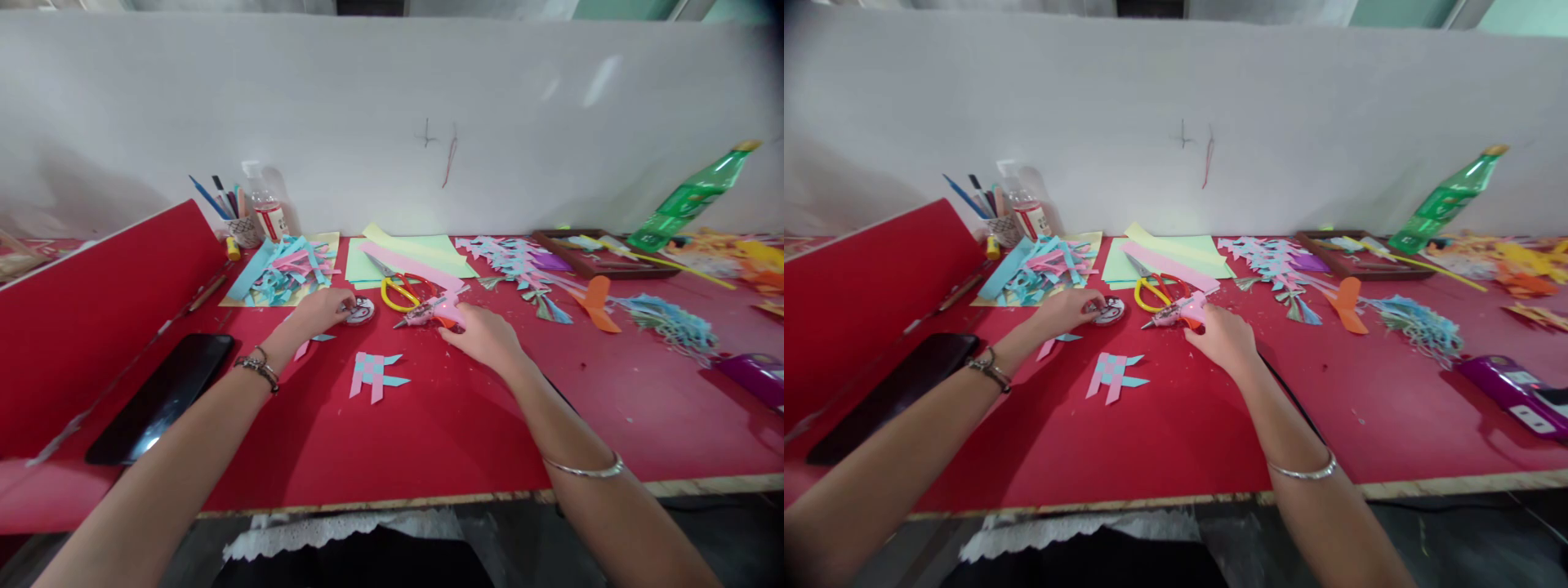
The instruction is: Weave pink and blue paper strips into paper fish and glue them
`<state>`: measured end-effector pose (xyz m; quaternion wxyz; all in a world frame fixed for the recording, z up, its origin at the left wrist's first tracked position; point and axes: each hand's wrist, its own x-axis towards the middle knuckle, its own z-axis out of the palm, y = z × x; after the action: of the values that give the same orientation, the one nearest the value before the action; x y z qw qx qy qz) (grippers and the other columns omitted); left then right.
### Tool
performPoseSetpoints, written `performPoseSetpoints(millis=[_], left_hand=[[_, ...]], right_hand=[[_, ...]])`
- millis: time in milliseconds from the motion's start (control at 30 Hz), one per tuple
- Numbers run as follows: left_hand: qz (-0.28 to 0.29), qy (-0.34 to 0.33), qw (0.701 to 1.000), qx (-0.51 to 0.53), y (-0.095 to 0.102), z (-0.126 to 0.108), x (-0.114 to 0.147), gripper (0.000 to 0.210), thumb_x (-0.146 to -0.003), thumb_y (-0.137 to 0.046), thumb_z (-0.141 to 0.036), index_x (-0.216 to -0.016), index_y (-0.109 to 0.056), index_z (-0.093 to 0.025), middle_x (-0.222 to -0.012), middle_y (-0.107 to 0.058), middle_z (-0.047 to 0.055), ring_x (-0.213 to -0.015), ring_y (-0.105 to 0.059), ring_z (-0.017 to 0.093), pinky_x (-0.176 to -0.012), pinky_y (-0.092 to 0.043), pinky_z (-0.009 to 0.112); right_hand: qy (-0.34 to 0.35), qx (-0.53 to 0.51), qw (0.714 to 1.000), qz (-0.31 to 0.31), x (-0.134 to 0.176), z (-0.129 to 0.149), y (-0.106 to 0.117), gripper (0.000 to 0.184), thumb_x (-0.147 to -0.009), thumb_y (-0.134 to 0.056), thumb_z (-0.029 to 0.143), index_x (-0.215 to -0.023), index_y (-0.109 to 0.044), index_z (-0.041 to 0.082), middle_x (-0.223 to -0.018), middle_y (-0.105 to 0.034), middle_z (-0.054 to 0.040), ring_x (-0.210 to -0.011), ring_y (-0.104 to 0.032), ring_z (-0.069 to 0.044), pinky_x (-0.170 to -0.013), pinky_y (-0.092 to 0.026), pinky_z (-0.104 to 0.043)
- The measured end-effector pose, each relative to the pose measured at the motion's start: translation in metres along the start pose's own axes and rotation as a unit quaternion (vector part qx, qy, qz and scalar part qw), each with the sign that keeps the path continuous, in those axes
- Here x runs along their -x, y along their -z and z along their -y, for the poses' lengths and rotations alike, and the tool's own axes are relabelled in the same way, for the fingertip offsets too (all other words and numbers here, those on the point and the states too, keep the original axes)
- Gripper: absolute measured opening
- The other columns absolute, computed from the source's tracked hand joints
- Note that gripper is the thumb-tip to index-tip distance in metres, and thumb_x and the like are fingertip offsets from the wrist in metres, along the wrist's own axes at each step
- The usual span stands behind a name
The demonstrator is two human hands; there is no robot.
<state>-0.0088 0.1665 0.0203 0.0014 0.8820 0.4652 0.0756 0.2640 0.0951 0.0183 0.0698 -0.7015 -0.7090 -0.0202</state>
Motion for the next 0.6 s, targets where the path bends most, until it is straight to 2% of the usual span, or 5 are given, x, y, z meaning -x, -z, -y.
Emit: performPoseSetpoints(millis=[200, 600], left_hand=[[0.025, -0.018, 0.999, -0.022, 0.0, 0.0, -0.006, 0.021, -0.077, -0.049, -0.022, -0.091, -0.062, -0.015, -0.093, -0.065, 0.007, -0.085, -0.058, 0.017, -0.076, -0.041, 0.025], [0.02, 0.012, 0.996, -0.084, 0.003, -0.014, -0.004, 0.021, -0.08, -0.044, -0.021, -0.081, -0.064, -0.015, -0.087, -0.066, 0.01, -0.081, -0.061, 0.024, -0.068, -0.042, 0.032]], right_hand=[[0.002, -0.005, 1.0, 0.001, 0.0, 0.0, -0.001, 0.044, -0.075, -0.044, 0.048, -0.106, -0.051, 0.017, -0.1, -0.063, -0.0115, -0.088, -0.058, -0.026, -0.061, -0.04, -0.029], [0.003, -0.002, 1.0, 0.011, 0.0, 0.001, 0.0, 0.043, -0.076, -0.043, 0.048, -0.105, -0.051, 0.017, -0.099, -0.063, -0.0119, -0.088, -0.058, -0.026, -0.06, -0.039, -0.029]])
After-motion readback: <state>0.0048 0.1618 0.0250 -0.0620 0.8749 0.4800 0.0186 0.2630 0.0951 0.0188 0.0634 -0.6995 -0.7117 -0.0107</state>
